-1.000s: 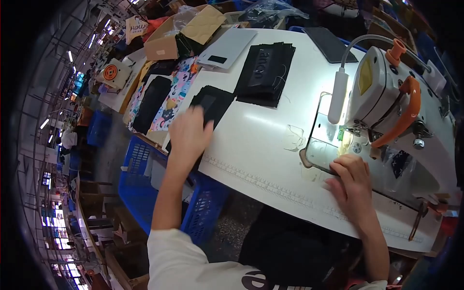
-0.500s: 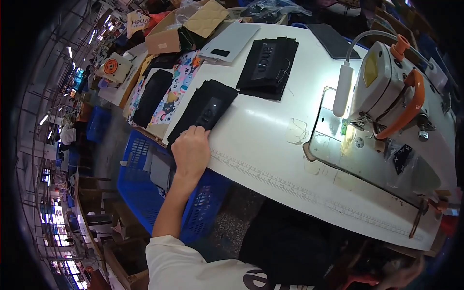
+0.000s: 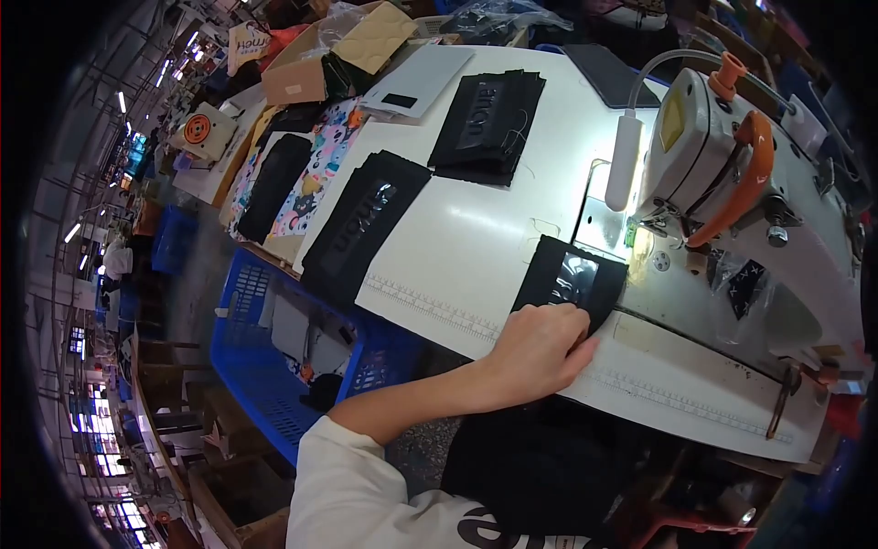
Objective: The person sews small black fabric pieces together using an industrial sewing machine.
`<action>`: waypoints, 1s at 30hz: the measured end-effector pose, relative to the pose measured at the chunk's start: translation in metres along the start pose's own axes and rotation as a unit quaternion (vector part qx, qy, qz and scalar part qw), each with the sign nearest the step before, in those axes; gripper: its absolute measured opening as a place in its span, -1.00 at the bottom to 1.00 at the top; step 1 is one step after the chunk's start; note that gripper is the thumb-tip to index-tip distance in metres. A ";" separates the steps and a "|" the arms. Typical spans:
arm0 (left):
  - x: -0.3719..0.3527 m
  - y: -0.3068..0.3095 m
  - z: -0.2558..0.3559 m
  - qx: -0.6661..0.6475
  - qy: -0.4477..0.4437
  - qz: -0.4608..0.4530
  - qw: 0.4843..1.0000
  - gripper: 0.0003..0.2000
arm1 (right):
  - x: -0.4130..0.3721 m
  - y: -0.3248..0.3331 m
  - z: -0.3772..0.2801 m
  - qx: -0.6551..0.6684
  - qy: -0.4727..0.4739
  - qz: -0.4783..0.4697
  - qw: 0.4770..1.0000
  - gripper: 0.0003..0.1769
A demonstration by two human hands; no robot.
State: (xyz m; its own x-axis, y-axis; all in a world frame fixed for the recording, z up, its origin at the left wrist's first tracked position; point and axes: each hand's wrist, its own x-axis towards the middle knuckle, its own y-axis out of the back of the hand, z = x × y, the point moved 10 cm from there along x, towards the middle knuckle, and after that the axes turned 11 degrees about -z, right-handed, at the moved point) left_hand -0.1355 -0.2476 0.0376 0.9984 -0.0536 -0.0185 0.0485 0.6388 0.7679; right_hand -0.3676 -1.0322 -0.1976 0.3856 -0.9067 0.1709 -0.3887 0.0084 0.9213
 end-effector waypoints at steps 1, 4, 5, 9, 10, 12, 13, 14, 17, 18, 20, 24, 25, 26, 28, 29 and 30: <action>0.003 0.000 -0.001 -0.028 0.010 -0.016 0.999 -0.81 | 0.001 -0.003 0.009 -0.003 -0.011 -0.009 1.000 -0.57; 0.011 -0.002 -0.002 -0.084 0.019 -0.059 0.994 -0.77 | 0.011 -0.011 0.029 -0.004 -0.039 -0.023 0.999 -0.54; 0.009 0.016 0.011 0.000 -0.054 0.018 0.998 -0.74 | 0.012 -0.006 0.035 -0.008 -0.053 -0.011 0.998 -0.54; 0.006 0.013 0.014 0.125 -0.115 0.043 0.985 -0.55 | 0.076 0.021 0.106 0.009 -0.056 0.076 0.996 -0.47; 0.005 0.010 0.012 0.127 -0.109 0.042 0.985 -0.54 | 0.076 0.033 0.104 0.111 -0.029 0.061 0.992 -0.50; 0.004 0.008 0.012 0.142 -0.094 0.042 0.985 -0.55 | 0.061 0.073 0.047 0.422 0.012 0.049 0.905 -0.64; 0.003 0.010 0.021 0.163 -0.113 0.049 0.979 -0.56 | 0.053 0.100 0.010 0.403 0.031 0.016 0.915 -0.70; 0.002 0.011 0.033 0.186 -0.128 0.062 0.972 -0.57 | 0.042 0.130 -0.028 0.399 0.048 0.044 0.915 -0.72; 0.005 -0.006 0.063 0.052 -0.167 -0.032 0.984 -0.61 | -0.009 0.195 -0.163 0.402 0.168 0.042 0.899 -0.77; 0.004 -0.012 0.068 -0.002 -0.169 -0.074 0.983 -0.63 | -0.042 0.208 -0.231 0.407 0.264 -0.027 0.874 -0.80; 0.005 -0.048 0.087 -0.194 -0.151 -0.242 0.938 -0.72 | -0.143 0.225 -0.339 0.302 0.444 -0.093 0.838 -0.82; 0.005 -0.094 0.103 -0.536 0.006 -0.310 0.785 -0.75 | -0.335 0.190 -0.475 0.198 0.706 -0.377 0.566 -0.73; 0.006 -0.091 0.098 -0.617 0.023 -0.278 0.736 -0.74 | -0.368 0.178 -0.482 0.153 0.746 -0.418 0.495 -0.71; 0.008 -0.084 0.088 -0.615 0.029 -0.261 0.744 -0.74 | -0.379 0.174 -0.486 0.161 0.753 -0.422 0.478 -0.71; 0.009 -0.078 0.061 -0.606 0.096 -0.243 0.752 -0.71 | -0.397 0.179 -0.493 0.228 0.779 -0.390 0.435 -0.76; 0.009 -0.076 0.049 -0.602 0.128 -0.236 0.752 -0.70 | -0.403 0.183 -0.496 0.261 0.788 -0.373 0.415 -0.77; 0.010 -0.072 0.039 -0.601 0.132 -0.224 0.756 -0.70 | -0.409 0.183 -0.501 0.266 0.791 -0.376 0.404 -0.77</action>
State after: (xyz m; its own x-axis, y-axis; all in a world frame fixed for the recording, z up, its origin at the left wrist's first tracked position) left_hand -0.1297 -0.3240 0.0076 0.8367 -0.4183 -0.3534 0.2170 0.8458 -0.4874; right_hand -0.1770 -0.4481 0.0761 0.4510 0.8373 0.3089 0.3723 -0.4911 0.7875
